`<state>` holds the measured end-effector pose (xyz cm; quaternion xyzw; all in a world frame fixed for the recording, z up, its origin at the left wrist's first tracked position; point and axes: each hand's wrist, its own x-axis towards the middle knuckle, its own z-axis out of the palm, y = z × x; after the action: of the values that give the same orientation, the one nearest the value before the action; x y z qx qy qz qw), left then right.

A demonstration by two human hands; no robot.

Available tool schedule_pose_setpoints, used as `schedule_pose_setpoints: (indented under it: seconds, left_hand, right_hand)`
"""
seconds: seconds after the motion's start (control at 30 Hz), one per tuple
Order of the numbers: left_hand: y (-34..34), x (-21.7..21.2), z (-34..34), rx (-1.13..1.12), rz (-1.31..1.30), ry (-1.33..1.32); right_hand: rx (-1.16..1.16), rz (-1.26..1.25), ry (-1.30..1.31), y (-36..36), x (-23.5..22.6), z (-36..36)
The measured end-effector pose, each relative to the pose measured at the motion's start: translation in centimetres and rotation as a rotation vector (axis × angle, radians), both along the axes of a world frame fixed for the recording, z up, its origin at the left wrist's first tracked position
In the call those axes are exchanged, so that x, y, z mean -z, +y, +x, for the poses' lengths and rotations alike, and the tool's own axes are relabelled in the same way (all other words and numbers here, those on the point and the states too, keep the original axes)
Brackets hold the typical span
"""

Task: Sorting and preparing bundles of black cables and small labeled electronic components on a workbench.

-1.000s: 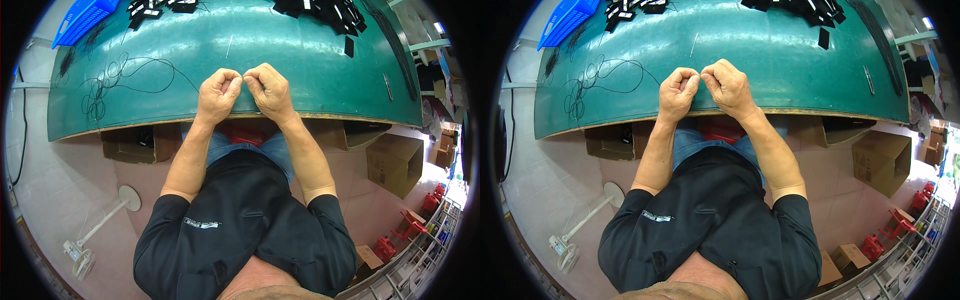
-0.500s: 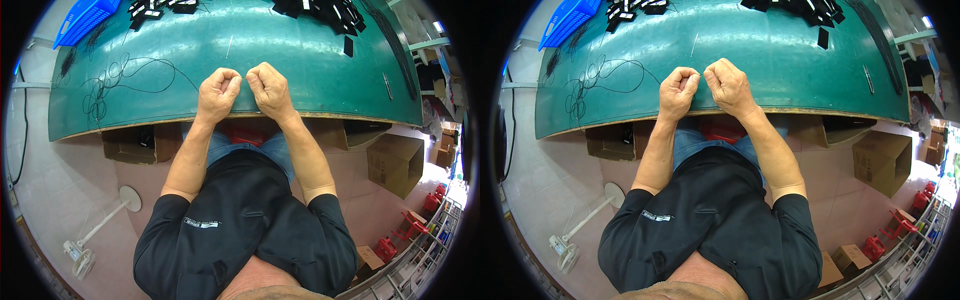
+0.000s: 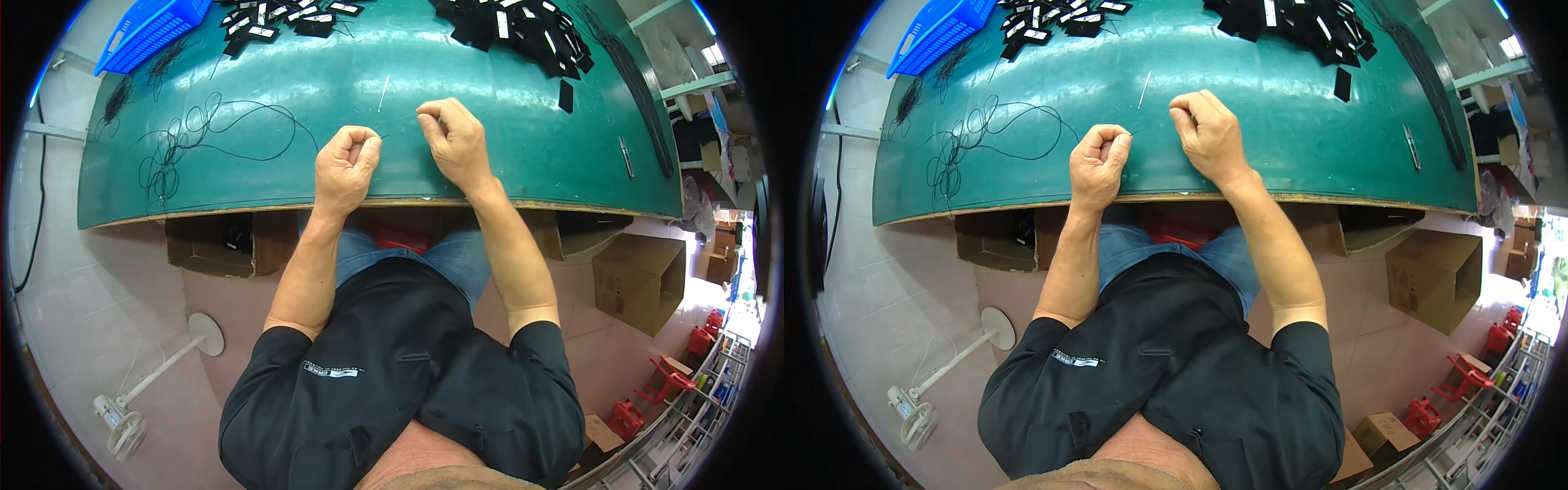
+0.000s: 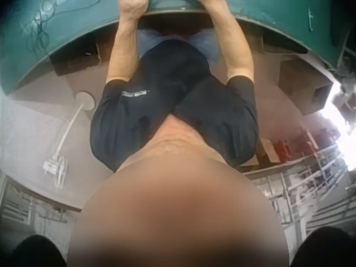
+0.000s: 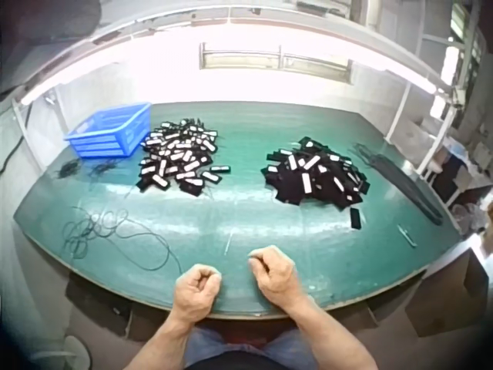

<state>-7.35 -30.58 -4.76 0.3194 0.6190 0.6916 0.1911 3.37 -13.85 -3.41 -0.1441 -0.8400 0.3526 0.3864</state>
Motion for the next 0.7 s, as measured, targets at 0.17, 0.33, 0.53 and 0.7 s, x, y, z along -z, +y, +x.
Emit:
schedule_pose_setpoints:
  seconds: [0.17, 0.33, 0.53, 0.7]
  left_hand:
    - [-0.4, 0.8, -0.7, -0.05, 0.068, -0.069]
    - [-0.3, 1.0, -0.9, -0.088, 0.141, -0.149]
    - [-0.4, 1.2, -1.1, -0.107, 0.15, -0.163]
    - [-0.4, 1.2, -1.2, -0.121, 0.146, -0.156]
  right_hand:
    - [-0.091, 0.379, -0.225, 2.4, -0.3, -3.9]
    - [-0.226, 0.572, -0.418, 4.6, -0.6, -7.2]
    - [-0.314, 0.797, -0.613, 5.1, -1.7, -7.8]
    - [-0.279, 0.851, -0.7, 4.3, -2.0, -6.7]
